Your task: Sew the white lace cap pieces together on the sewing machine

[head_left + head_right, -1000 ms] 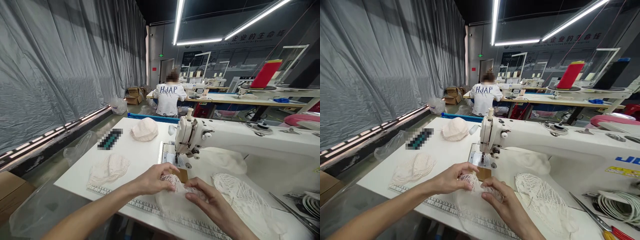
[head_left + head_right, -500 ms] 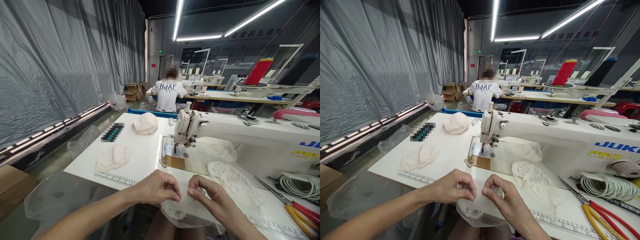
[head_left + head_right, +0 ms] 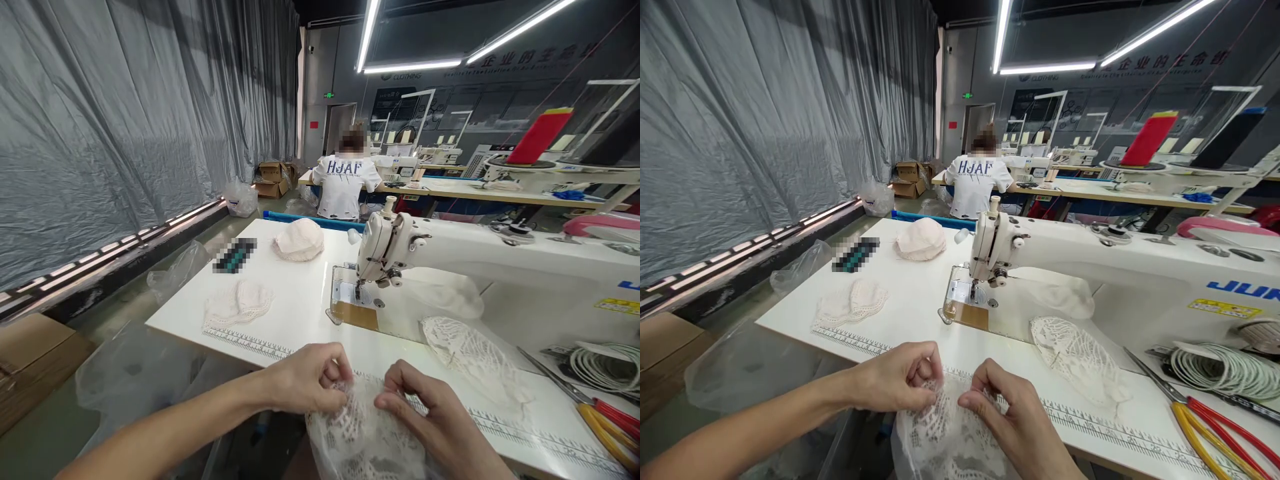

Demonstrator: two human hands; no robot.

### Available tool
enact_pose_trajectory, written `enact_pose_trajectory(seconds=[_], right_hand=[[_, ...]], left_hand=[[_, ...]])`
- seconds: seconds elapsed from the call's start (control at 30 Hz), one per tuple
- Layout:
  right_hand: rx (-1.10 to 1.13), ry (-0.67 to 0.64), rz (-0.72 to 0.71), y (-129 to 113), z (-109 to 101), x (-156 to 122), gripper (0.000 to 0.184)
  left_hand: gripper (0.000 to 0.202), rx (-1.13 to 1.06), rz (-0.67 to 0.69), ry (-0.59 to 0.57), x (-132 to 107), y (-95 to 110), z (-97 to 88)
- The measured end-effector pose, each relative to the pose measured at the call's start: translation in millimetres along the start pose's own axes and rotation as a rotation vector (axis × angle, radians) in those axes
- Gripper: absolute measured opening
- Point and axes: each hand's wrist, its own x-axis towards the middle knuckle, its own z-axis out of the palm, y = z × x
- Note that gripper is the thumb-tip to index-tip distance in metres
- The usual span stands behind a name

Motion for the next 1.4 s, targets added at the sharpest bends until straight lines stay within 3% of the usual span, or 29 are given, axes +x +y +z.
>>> enact_pose_trajectory(seconds=[0.1, 0.2, 0.27, 0.33, 0.4, 0.47, 0.6, 0.8, 0.97, 1.07, 1.23, 1.4], right_hand=[[0.024, -0.033, 0.033, -1, 4, -3, 0.032], [0.014, -0.028, 0.044, 0, 8, -6, 0.032], [0.008, -0.023, 0.056, 3, 10, -9, 0.031], [0.011, -0.038, 0.086, 6, 9, -12, 0.029], [0.042, -0.082, 0.133, 10, 7, -16, 0.026], [0.098, -0.173, 0.174, 13, 3, -21, 0.026], [0.183, -0.326, 0.181, 18, 1, -27, 0.023], [0.219, -0.228, 0.070, 17, 5, -26, 0.028], [0.131, -0.245, 0.160, 20, 12, -32, 0.035], [0.091, -0.236, 0.185, 20, 13, -37, 0.033], [0.293, -0.311, 0.270, 17, 10, -38, 0.030], [0.368, -0.342, 0.226, 21, 9, -38, 0.026]], left_hand=[[0.069, -0.053, -0.017, -0.091, 3, -10, 5.0], [0.083, -0.084, -0.097, 0.015, 8, -20, 22.7], [0.072, -0.097, -0.143, 0.144, 12, -25, 36.4], [0.047, -0.130, -0.137, 0.198, 14, -28, 46.6], [0.026, -0.162, -0.107, 0.168, 15, -28, 51.5], [0.017, -0.153, -0.107, 0.122, 14, -27, 52.0], [0.024, -0.156, -0.126, 0.041, 10, -29, 49.3], [0.039, -0.114, -0.123, -0.018, 7, -31, 48.1], [0.042, -0.028, -0.195, -0.011, 6, -28, 51.5], [0.035, -0.007, -0.224, 0.030, 7, -27, 55.3], [0.026, -0.095, -0.128, 0.054, 12, -28, 56.9], [0.016, -0.265, -0.174, 0.024, 12, -35, 55.5]])
